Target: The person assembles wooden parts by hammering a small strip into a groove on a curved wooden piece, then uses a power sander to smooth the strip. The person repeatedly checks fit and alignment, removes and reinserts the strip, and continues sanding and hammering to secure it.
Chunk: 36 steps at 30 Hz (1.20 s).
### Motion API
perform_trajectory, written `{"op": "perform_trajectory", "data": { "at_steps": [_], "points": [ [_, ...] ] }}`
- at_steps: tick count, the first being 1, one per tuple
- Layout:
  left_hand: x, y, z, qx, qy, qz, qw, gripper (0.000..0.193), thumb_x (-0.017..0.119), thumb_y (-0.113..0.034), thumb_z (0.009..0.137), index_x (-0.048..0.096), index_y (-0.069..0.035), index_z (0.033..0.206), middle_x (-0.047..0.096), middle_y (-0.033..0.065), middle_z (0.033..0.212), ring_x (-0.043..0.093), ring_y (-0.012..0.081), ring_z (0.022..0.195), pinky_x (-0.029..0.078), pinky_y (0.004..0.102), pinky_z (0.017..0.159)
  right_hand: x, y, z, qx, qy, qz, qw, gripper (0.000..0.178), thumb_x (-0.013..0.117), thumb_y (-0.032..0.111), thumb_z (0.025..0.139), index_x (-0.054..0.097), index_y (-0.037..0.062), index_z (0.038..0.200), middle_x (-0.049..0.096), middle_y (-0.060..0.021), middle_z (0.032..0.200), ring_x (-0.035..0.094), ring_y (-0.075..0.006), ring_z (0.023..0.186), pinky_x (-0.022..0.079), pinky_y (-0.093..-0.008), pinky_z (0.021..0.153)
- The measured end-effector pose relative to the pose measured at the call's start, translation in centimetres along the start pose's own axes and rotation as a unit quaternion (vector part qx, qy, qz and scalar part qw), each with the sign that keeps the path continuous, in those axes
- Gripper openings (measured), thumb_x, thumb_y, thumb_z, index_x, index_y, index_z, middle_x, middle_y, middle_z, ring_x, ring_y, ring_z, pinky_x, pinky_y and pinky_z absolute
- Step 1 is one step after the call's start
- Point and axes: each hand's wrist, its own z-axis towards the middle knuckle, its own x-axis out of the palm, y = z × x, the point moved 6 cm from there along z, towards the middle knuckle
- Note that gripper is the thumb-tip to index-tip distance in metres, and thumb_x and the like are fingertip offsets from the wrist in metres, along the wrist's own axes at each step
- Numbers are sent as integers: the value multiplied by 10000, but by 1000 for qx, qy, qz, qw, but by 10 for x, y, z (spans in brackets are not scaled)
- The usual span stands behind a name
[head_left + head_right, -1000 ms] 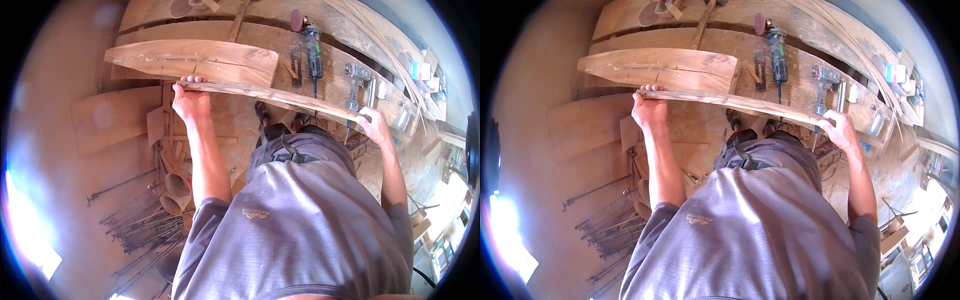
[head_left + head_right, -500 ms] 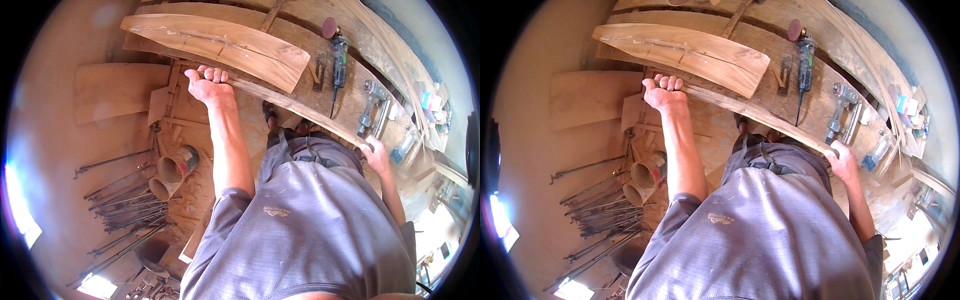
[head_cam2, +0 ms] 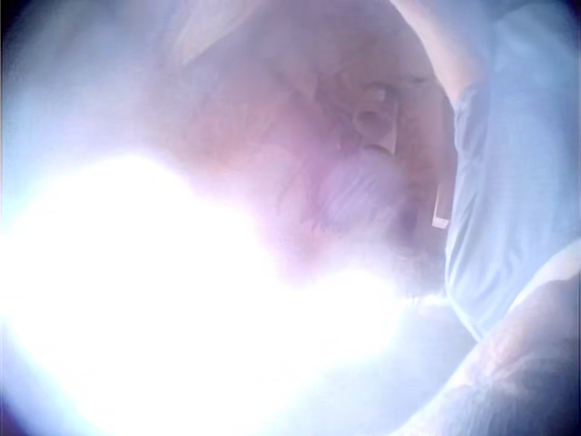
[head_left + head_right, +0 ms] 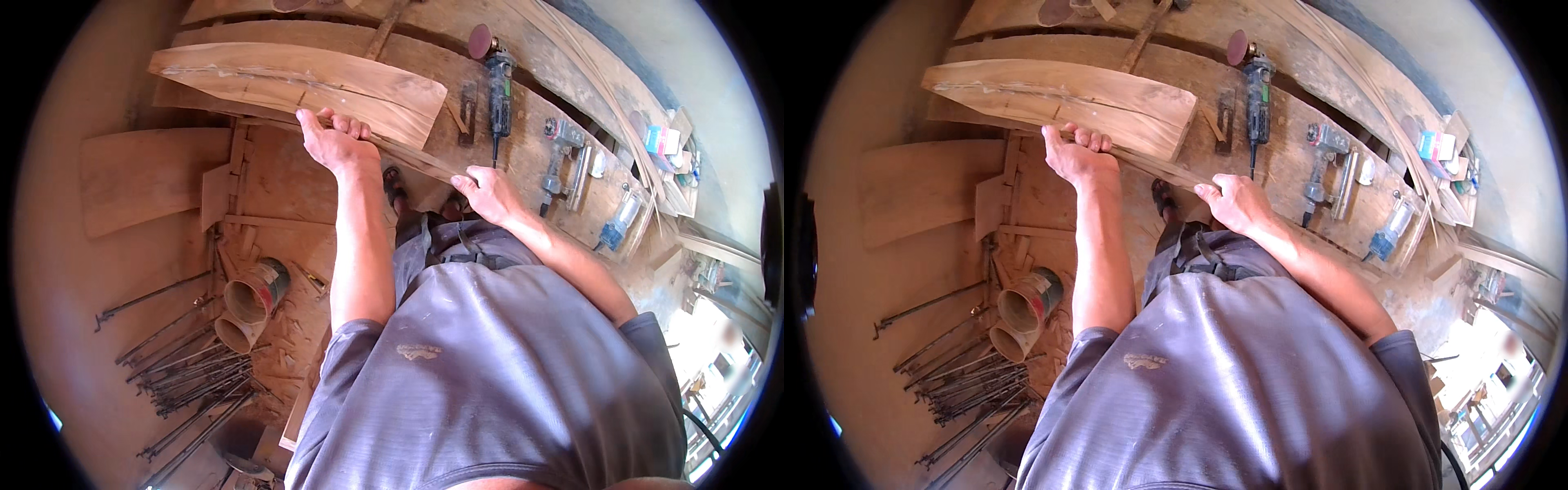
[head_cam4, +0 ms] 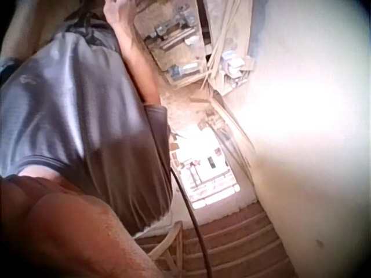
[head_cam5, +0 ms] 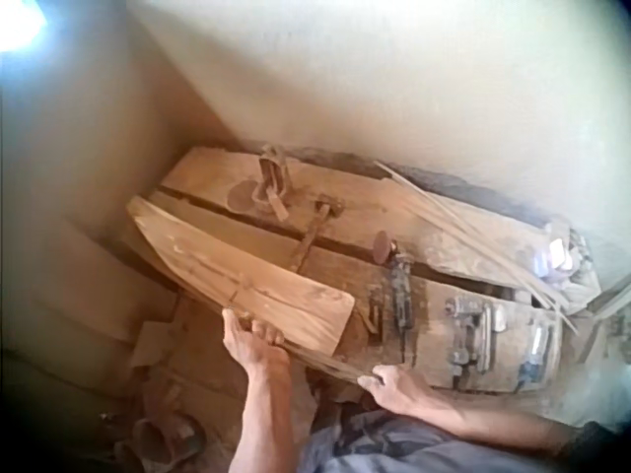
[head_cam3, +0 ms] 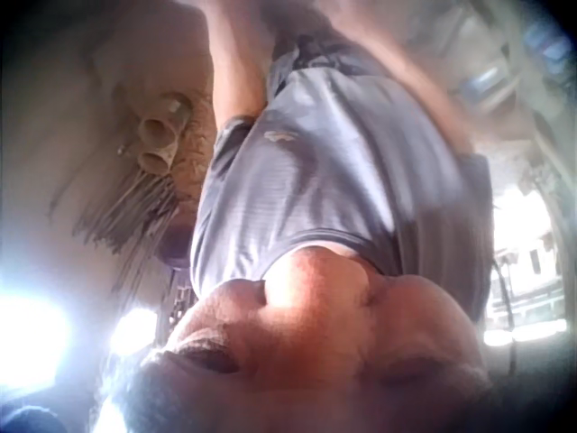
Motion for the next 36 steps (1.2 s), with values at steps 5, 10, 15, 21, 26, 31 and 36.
{"op": "perform_trajectory", "data": {
  "at_steps": [5,10,15,21,26,31,36],
  "points": [
    [-13,-4,3,29,-36,-4,999,499,499,-585,1010,465,-117,842,302,-34,574,272,112,461,251,284,433,-4,16,6,23,53,-42,997,494,566,454,985,696,-16,902,691,-296,956,669,-475,958,513,-536,809],
    [21,-8,-37,146,61,56,986,481,467,-527,1040,454,-105,809,326,-33,563,282,105,456,260,291,433,10,1,26,100,77,-38,991,535,514,463,1009,711,-33,976,693,-297,1051,664,-479,1002,513,-523,871],
    [90,-49,-59,302,228,130,917,580,390,-609,1051,483,-89,811,357,-40,558,317,92,456,293,286,430,-1,-23,38,75,98,88,988,517,497,450,1023,687,-28,964,715,-178,785,680,-383,695,505,-496,697],
    [43,-69,-13,167,49,-58,983,420,394,-469,1095,460,-66,998,428,10,648,380,151,550,402,343,568,-74,-79,24,152,-46,78,984,379,508,421,1059,613,67,974,521,47,655,418,-88,466,335,-272,384],
    [29,-32,15,87,-6,-75,993,296,359,-298,1111,447,-30,1021,497,72,791,436,196,622,430,377,599,-192,-50,94,49,-195,-72,977,378,526,381,1039,587,21,1138,611,-113,944,593,-206,831,504,-382,711],
    [8,-1,38,5,78,-134,988,263,355,-278,1102,459,-69,981,494,71,824,466,216,695,457,416,716,-182,23,100,-74,-144,13,987,500,601,370,996,606,21,1353,683,-224,1252,672,-301,1153,525,-432,997],
    [-13,42,48,-60,107,-198,973,298,353,-364,1110,462,-92,1159,588,126,972,533,251,825,483,457,847,-31,42,65,-46,158,219,962,272,591,291,1006,698,49,944,726,-65,819,681,-201,707,545,-360,679]
  ]
}}
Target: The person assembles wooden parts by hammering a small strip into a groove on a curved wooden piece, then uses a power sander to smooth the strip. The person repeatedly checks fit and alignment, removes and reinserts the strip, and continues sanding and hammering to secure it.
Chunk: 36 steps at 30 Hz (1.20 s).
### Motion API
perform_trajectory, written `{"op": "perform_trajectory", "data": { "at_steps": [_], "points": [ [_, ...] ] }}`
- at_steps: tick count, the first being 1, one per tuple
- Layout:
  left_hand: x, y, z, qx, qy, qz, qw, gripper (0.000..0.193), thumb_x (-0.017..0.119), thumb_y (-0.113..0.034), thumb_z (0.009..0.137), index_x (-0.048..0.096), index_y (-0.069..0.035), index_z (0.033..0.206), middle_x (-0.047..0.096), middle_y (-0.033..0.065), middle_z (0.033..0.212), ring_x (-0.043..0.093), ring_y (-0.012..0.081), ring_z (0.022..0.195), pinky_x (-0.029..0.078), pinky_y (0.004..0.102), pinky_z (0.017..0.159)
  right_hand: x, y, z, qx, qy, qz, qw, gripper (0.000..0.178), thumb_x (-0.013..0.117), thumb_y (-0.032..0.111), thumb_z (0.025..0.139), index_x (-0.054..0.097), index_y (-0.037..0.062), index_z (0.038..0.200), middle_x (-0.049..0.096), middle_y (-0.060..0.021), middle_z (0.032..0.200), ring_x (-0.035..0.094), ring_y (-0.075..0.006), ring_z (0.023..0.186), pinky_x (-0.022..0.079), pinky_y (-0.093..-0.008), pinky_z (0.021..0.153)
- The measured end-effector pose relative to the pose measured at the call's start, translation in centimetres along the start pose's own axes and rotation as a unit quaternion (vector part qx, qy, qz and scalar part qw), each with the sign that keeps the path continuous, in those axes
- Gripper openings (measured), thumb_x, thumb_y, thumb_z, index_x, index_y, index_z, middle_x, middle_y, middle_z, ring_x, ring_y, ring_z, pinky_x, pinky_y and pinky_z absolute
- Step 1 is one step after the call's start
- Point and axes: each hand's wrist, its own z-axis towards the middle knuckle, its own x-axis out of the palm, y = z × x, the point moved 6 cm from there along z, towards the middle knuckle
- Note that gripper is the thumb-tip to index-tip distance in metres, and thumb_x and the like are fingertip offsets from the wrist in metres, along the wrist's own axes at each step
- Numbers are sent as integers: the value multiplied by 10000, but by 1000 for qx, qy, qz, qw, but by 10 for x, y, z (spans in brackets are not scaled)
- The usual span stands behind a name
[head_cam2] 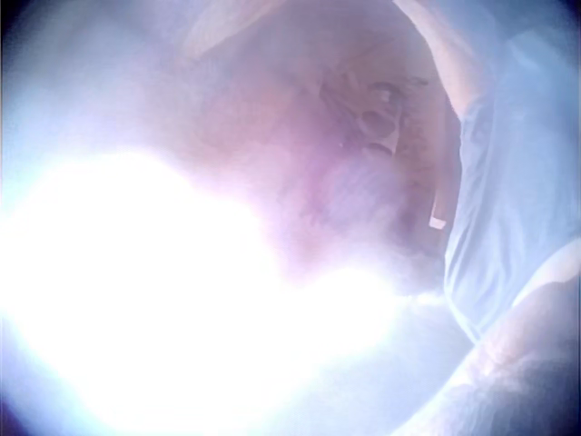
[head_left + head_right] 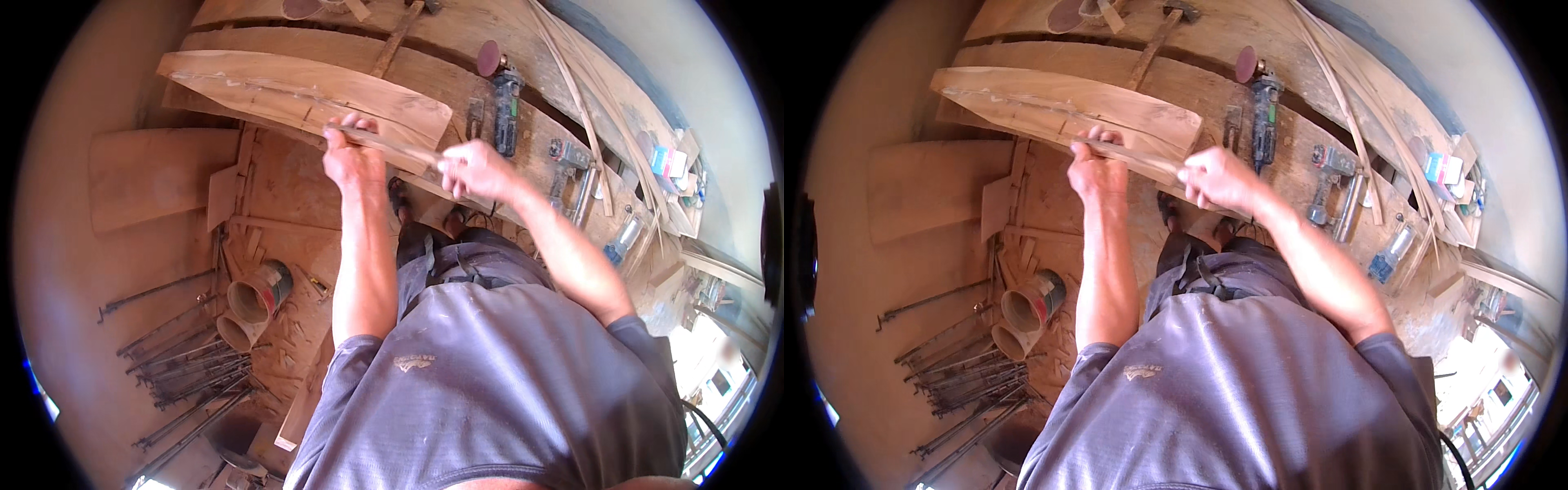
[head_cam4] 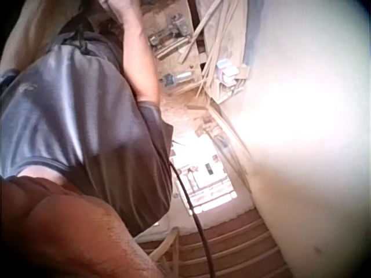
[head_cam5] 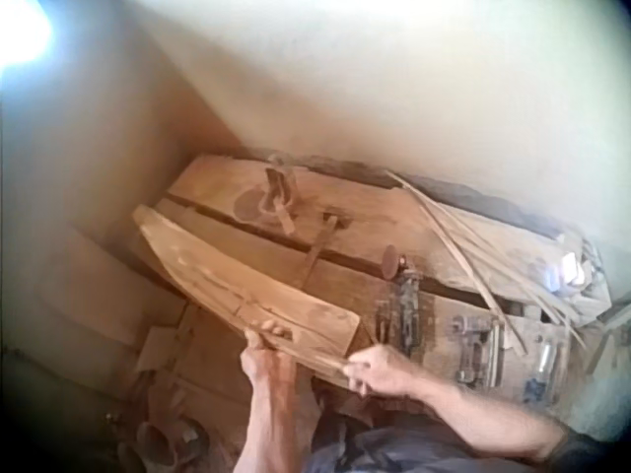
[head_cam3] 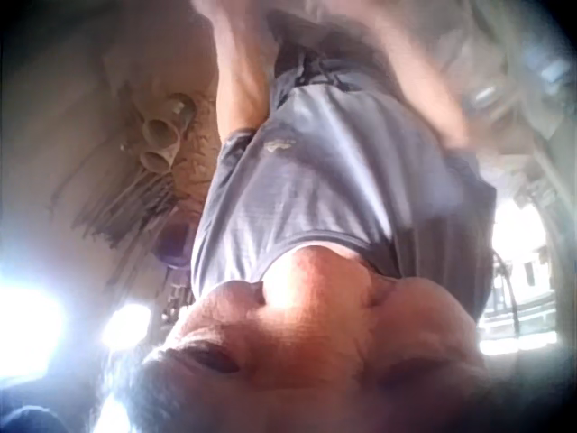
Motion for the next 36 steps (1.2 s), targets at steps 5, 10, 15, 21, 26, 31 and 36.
{"op": "perform_trajectory", "data": {
  "at_steps": [5,10,15,21,26,31,36],
  "points": [
    [3,12,-16,-28,33,323,945,274,530,-182,1065,614,62,1155,656,102,913,622,171,754,543,303,708,11,-29,-11,-82,-225,-104,965,142,623,142,945,690,37,1013,696,-157,813,692,-316,731,539,-408,661],
    [-17,9,-33,24,51,561,826,234,633,-74,978,656,111,1121,700,64,880,634,106,735,529,242,674,9,-27,4,-185,-307,-277,892,341,637,56,929,677,96,1266,681,-174,893,682,-357,790,546,-423,658],
    [-3,-5,-22,170,84,667,721,208,674,-61,912,684,21,1102,681,150,908,661,239,816,531,341,760,14,-14,19,-195,-332,-370,845,427,642,46,890,660,125,1309,625,-119,819,663,-335,700,557,-443,608],
    [0,-22,19,47,12,542,839,349,688,-61,922,616,102,1223,712,154,887,677,161,687,550,299,586,20,-25,21,-196,-359,-430,805,594,627,-31,780,648,160,1342,558,-74,839,615,-274,742,542,-391,661],
    [13,-29,36,-2,6,607,794,566,681,-55,934,455,164,1405,707,128,759,658,140,569,516,265,505,32,-32,12,-173,-370,-424,808,672,613,-62,749,628,185,1374,533,-75,848,595,-272,776,525,-396,693],
    [21,-26,41,-25,15,608,794,533,684,-39,930,473,193,1361,697,135,764,668,145,590,521,266,511,25,-32,15,-161,-384,-406,814,702,611,-77,734,627,201,1378,533,-67,846,595,-269,780,522,-395,697],
    [17,-23,47,-20,17,580,814,471,669,-32,946,484,209,1306,693,149,807,676,163,604,538,258,517,20,-28,18,-143,-377,-401,823,724,612,-78,725,613,207,1391,557,-58,858,607,-268,798,534,-390,705]
  ]
}}
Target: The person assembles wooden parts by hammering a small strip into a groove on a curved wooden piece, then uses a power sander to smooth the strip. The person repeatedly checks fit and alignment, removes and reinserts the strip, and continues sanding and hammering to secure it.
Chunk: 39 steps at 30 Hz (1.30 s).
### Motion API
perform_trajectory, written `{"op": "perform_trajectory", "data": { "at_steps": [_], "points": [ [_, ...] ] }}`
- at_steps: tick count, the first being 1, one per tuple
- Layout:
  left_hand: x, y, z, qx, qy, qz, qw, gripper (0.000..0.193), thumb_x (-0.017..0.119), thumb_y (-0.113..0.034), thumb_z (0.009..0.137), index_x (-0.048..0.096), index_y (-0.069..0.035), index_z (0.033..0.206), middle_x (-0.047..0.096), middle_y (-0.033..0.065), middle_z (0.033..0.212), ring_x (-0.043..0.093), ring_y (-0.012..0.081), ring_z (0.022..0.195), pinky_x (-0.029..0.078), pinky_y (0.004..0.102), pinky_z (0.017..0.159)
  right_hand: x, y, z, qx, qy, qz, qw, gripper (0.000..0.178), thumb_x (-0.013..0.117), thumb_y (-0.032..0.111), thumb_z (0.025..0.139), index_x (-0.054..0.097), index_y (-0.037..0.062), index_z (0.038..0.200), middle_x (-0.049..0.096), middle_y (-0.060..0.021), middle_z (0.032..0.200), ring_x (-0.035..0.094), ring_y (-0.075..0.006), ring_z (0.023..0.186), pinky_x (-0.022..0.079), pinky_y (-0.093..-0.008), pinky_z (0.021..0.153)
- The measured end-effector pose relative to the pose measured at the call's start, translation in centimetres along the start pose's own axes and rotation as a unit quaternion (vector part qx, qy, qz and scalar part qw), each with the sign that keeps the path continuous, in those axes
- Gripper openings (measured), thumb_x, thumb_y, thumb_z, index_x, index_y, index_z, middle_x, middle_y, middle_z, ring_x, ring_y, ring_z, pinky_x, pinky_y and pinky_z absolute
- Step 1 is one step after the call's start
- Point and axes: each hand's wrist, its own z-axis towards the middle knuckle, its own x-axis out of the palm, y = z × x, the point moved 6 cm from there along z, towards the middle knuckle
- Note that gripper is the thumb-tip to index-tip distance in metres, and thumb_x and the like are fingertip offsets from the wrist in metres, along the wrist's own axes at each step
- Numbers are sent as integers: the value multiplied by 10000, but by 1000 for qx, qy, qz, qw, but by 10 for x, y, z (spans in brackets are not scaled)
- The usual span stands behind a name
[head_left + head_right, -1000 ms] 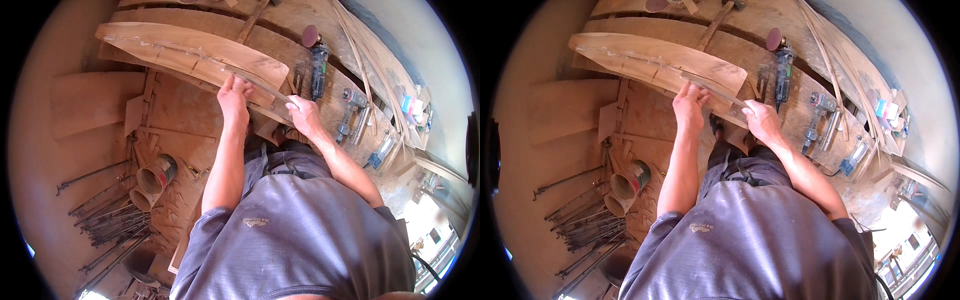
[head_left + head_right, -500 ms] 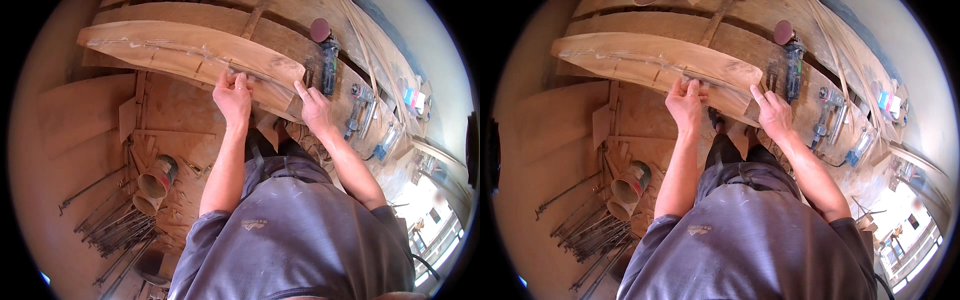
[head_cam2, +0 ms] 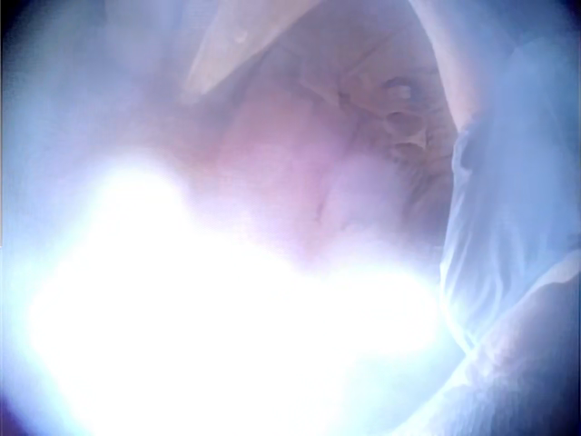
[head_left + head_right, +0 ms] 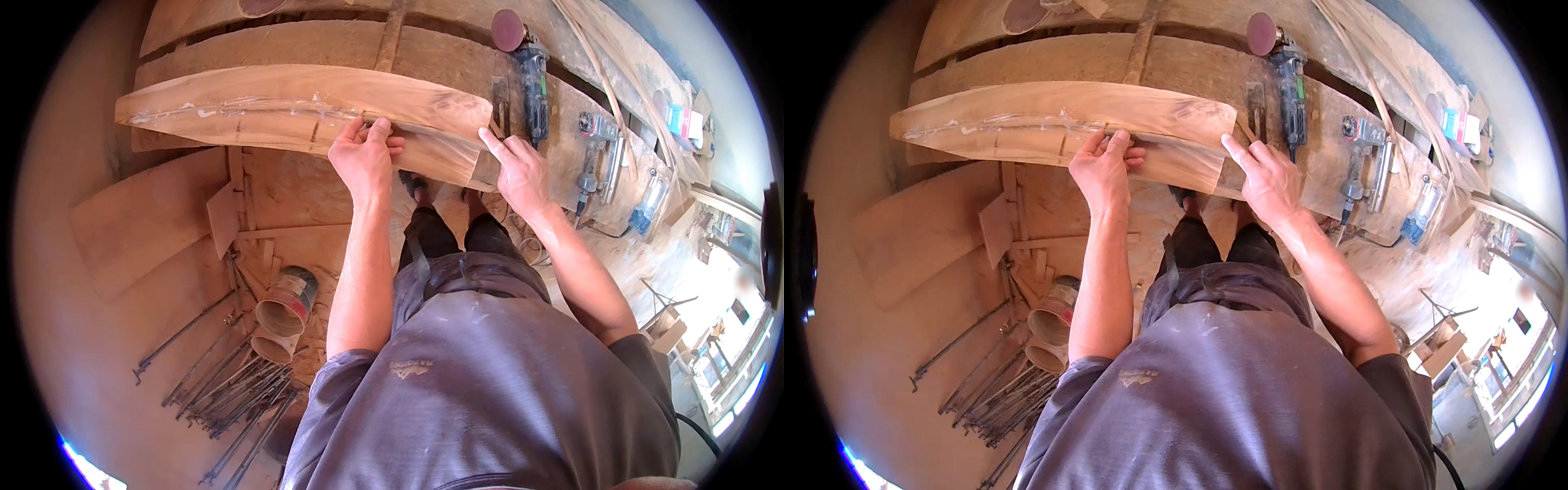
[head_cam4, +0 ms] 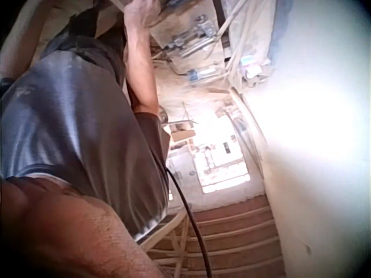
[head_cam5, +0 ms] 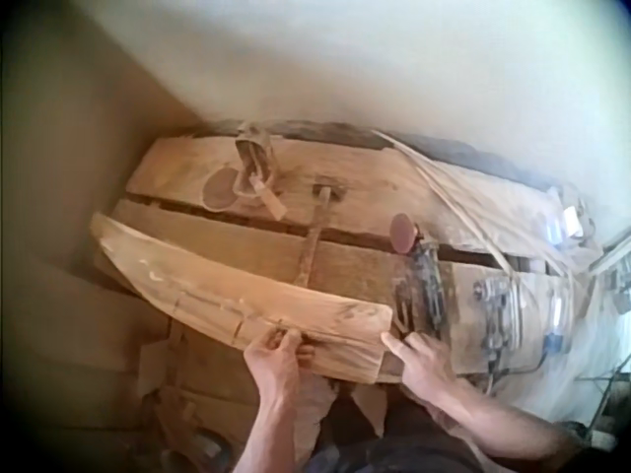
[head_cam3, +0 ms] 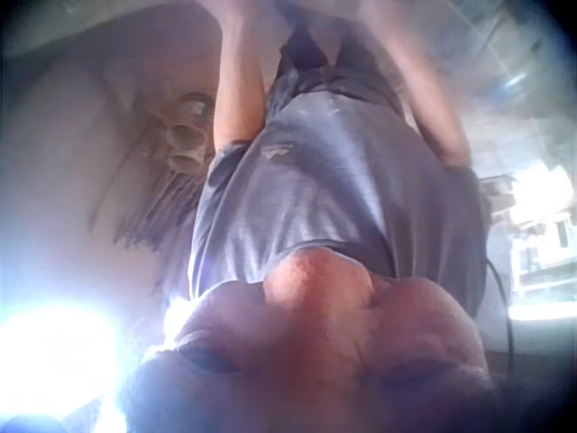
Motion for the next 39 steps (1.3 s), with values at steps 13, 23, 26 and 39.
{"op": "perform_trajectory", "data": {
  "at_steps": [13,23,26,39],
  "points": [
    [-6,7,1,-56,-18,-84,995,248,610,-106,1002,624,136,1051,696,182,850,714,235,657,588,301,548,-1,0,6,9,70,11,997,718,625,-72,711,595,146,1394,591,-84,903,632,-293,838,556,-412,723],
    [43,52,-75,-148,165,-92,971,301,684,-168,971,636,108,1081,722,186,935,733,244,781,617,324,705,-25,13,-50,-20,43,-1,999,706,627,-76,750,563,125,1424,539,-93,875,610,-287,770,544,-408,652],
    [45,63,-83,-143,162,-112,970,201,587,-114,1007,650,73,1047,719,137,944,711,203,821,604,320,750,-30,40,-65,17,46,71,996,657,638,-35,818,516,91,1451,553,-119,943,624,-310,761,546,-425,651],
    [39,78,-92,-159,182,-162,957,158,507,-116,1053,590,-29,1155,654,80,873,633,195,721,520,317,659,-8,64,-66,196,153,319,915,401,668,118,907,604,48,1297,684,-265,952,678,-459,870,553,-485,735]
  ]
}}
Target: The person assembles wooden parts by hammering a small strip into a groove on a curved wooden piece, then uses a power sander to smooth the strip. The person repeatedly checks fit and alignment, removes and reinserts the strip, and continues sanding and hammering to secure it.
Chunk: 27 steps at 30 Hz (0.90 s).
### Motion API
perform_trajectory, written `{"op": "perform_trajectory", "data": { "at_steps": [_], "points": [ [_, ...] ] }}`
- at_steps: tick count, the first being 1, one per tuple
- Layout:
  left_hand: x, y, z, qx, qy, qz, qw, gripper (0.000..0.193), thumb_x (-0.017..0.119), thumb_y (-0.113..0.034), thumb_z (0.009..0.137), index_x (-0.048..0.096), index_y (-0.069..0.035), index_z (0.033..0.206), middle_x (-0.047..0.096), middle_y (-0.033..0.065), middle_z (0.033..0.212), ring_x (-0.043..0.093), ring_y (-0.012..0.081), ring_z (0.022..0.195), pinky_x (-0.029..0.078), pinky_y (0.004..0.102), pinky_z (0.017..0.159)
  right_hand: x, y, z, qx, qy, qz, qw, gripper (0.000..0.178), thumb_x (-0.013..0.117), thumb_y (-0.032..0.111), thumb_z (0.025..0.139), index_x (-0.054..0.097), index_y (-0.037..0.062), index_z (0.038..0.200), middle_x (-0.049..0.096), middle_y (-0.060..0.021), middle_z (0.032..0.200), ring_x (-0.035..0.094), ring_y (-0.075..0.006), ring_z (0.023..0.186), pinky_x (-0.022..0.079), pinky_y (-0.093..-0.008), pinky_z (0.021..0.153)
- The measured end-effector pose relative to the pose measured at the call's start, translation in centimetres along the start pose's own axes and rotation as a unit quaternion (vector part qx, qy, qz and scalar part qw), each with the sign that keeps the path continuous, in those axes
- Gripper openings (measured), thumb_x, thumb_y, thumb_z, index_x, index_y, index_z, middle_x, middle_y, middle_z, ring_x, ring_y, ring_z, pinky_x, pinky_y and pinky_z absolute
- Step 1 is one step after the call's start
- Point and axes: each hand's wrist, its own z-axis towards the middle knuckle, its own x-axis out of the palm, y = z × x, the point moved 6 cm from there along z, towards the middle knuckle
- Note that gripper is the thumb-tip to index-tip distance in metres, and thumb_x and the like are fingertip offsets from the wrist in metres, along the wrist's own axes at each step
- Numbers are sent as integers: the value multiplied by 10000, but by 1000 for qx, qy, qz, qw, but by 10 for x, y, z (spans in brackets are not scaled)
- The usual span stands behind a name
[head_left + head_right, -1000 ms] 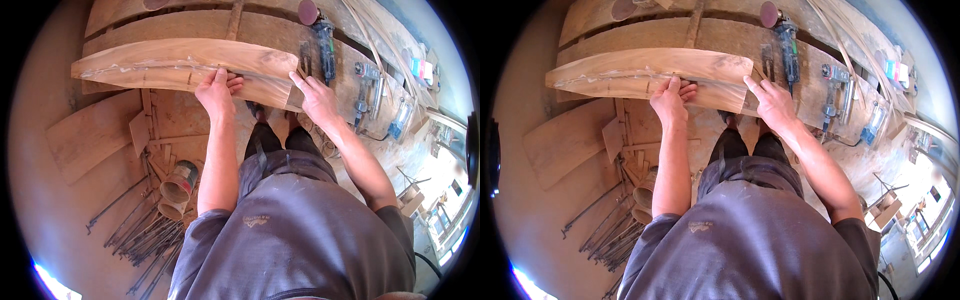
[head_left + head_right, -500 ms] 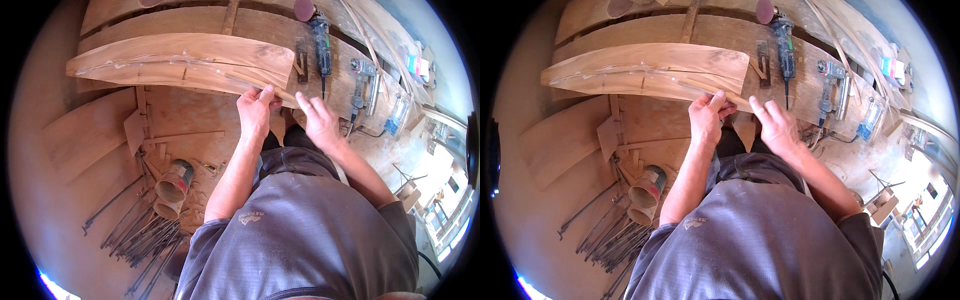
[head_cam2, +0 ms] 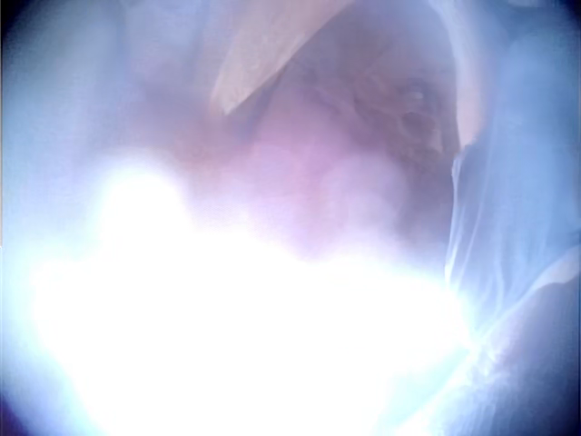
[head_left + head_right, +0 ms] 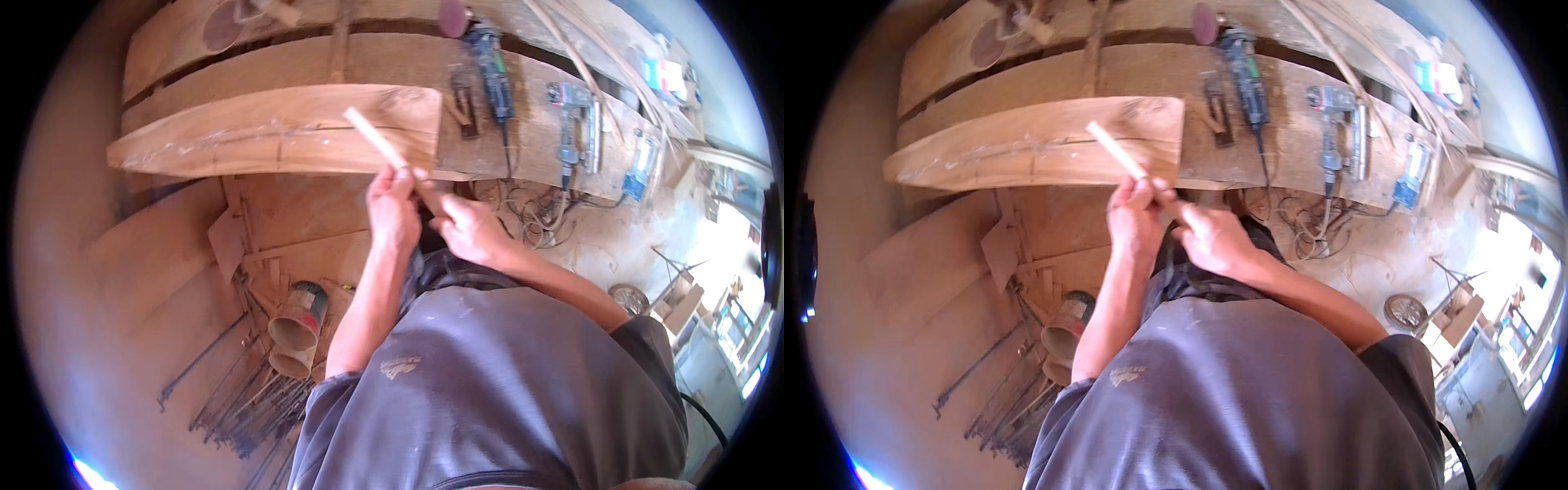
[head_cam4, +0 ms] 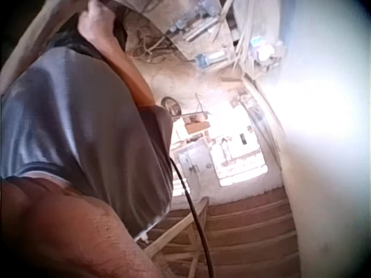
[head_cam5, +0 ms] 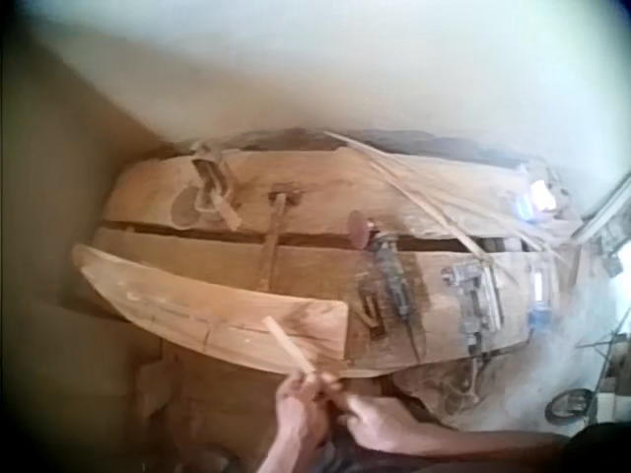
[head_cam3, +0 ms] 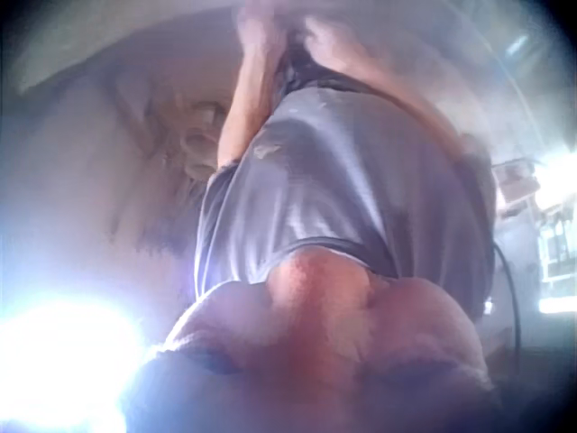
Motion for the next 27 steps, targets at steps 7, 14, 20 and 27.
{"op": "perform_trajectory", "data": {
  "at_steps": [7,14,20,27],
  "points": [
    [-32,-78,12,131,-70,346,926,277,556,-177,1062,672,-11,1252,643,-11,735,498,37,577,412,206,516,-3,-61,-3,31,34,11,999,309,649,175,950,672,-7,1198,708,-267,979,718,-375,855,561,-434,770],
    [-32,-141,21,202,-118,451,861,214,608,-150,1014,708,16,1106,602,-26,722,460,36,605,374,226,537,-42,-107,82,20,-203,-206,957,282,618,36,860,639,-4,1139,686,-217,999,679,-391,938,556,-475,774],
    [-17,-152,31,232,-114,520,814,294,579,-139,951,699,29,1160,600,-11,719,480,62,624,396,253,542,-18,-179,155,59,-95,-267,957,179,588,126,864,625,40,1016,657,-198,1053,667,-378,920,554,-473,781],
    [7,-155,31,234,-80,578,778,272,567,-171,989,709,12,1132,545,-19,694,459,65,608,364,252,533,-50,-143,130,136,-84,-177,971,284,649,102,798,618,-34,1045,691,-266,933,698,-417,909,560,-488,776]
  ]
}}
